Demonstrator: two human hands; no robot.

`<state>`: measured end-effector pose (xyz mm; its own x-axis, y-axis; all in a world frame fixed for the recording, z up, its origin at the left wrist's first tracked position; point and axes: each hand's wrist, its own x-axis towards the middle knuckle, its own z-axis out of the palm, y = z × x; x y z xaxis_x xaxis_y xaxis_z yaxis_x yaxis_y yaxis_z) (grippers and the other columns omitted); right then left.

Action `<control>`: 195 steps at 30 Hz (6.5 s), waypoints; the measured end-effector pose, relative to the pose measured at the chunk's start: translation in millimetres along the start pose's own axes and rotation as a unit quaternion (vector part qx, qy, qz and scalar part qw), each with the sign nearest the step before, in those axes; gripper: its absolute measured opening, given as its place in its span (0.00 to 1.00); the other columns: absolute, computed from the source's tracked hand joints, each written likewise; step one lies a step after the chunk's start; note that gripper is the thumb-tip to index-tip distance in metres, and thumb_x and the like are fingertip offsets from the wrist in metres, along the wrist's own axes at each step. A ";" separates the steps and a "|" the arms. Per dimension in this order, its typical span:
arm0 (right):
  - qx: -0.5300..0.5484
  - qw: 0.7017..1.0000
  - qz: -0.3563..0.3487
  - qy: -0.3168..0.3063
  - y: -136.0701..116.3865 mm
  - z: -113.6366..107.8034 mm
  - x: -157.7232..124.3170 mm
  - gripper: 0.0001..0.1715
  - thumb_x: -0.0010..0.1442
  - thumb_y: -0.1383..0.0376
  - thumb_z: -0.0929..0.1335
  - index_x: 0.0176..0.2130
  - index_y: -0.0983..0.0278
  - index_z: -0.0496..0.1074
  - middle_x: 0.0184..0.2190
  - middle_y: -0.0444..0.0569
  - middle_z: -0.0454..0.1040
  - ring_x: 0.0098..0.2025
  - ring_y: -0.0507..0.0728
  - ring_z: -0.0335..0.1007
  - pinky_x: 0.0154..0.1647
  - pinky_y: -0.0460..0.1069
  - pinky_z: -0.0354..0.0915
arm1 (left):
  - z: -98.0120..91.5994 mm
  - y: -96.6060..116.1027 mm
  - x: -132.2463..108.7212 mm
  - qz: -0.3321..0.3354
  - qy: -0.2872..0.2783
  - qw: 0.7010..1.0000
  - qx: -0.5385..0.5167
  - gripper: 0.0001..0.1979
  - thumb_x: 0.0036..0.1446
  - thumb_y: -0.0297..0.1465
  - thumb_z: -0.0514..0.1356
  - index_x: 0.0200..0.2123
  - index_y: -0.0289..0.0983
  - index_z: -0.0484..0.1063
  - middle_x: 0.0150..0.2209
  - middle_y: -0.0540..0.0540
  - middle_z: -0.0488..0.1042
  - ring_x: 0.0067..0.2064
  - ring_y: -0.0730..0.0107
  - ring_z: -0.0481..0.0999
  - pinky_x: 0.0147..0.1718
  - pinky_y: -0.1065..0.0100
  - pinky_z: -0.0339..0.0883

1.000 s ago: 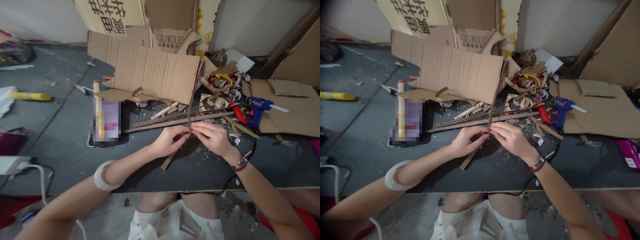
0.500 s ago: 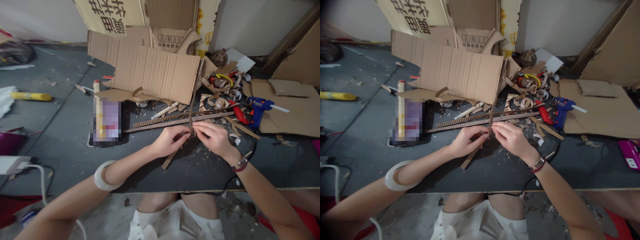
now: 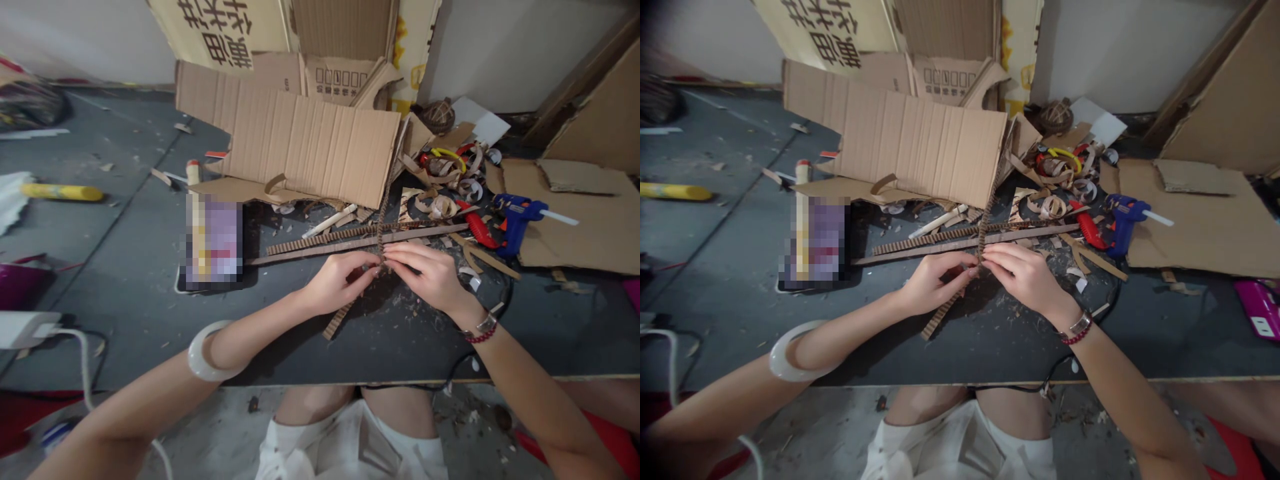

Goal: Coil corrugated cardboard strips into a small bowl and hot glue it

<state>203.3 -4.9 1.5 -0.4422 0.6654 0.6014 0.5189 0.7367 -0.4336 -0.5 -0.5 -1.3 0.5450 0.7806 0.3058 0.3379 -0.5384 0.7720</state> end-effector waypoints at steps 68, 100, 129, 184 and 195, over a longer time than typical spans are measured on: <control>0.050 0.995 0.087 -0.019 -2.8 5.7 0.8 0.04 0.65 0.69 0.59 0.38 0.60 0.59 0.36 0.49 0.66 0.41 0.56 0.63 0.45 0.54 0.63 | 2.2 -1.9 -1.5 0.001 -0.013 1.000 -0.014 0.10 0.63 0.28 0.54 0.44 0.32 0.70 0.31 0.47 0.75 0.21 0.80 0.72 0.24 0.77 0.67; -0.085 0.984 0.158 0.017 17.8 4.0 -0.9 0.16 0.63 0.67 0.61 0.49 0.63 0.70 0.49 0.56 0.73 0.50 0.62 0.68 0.49 0.59 0.68 | -0.3 -3.5 0.5 0.016 0.052 0.998 -0.005 0.16 0.64 0.30 0.51 0.53 0.33 0.68 0.46 0.39 0.76 0.42 0.68 0.77 0.41 0.68 0.72; -0.195 0.965 0.170 -0.052 28.9 -0.7 -3.1 0.14 0.62 0.70 0.61 0.44 0.65 0.73 0.42 0.55 0.72 0.48 0.64 0.65 0.49 0.60 0.64 | -34.0 -14.1 11.2 0.016 0.000 0.986 0.168 0.13 0.62 0.30 0.53 0.45 0.32 0.73 0.35 0.42 0.71 0.32 0.69 0.72 0.33 0.67 0.69; 0.406 0.789 0.389 0.246 18.8 -13.0 15.6 0.12 0.56 0.55 0.70 0.37 0.59 0.77 0.32 0.45 0.76 0.29 0.49 0.69 0.27 0.45 0.65 | -41.8 -6.4 10.9 -0.308 -0.264 0.823 -0.398 0.18 0.54 0.41 0.64 0.39 0.31 0.77 0.37 0.37 0.81 0.28 0.67 0.80 0.25 0.72 0.73; 0.431 0.791 0.417 0.122 12.5 -11.0 14.3 0.12 0.53 0.56 0.72 0.35 0.61 0.79 0.22 0.42 0.67 0.24 0.47 0.60 0.23 0.45 0.61 | -37.7 -6.9 13.4 -0.294 -0.219 0.860 -0.356 0.24 0.57 0.42 0.61 0.52 0.35 0.71 0.37 0.39 0.81 0.27 0.70 0.79 0.23 0.74 0.71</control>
<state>211.5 12.5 12.0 0.0004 0.9977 -0.0681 -0.1826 -0.0669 -0.9809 -24.5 25.7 18.5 0.7303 0.5732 -0.3717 0.1829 0.3602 0.9148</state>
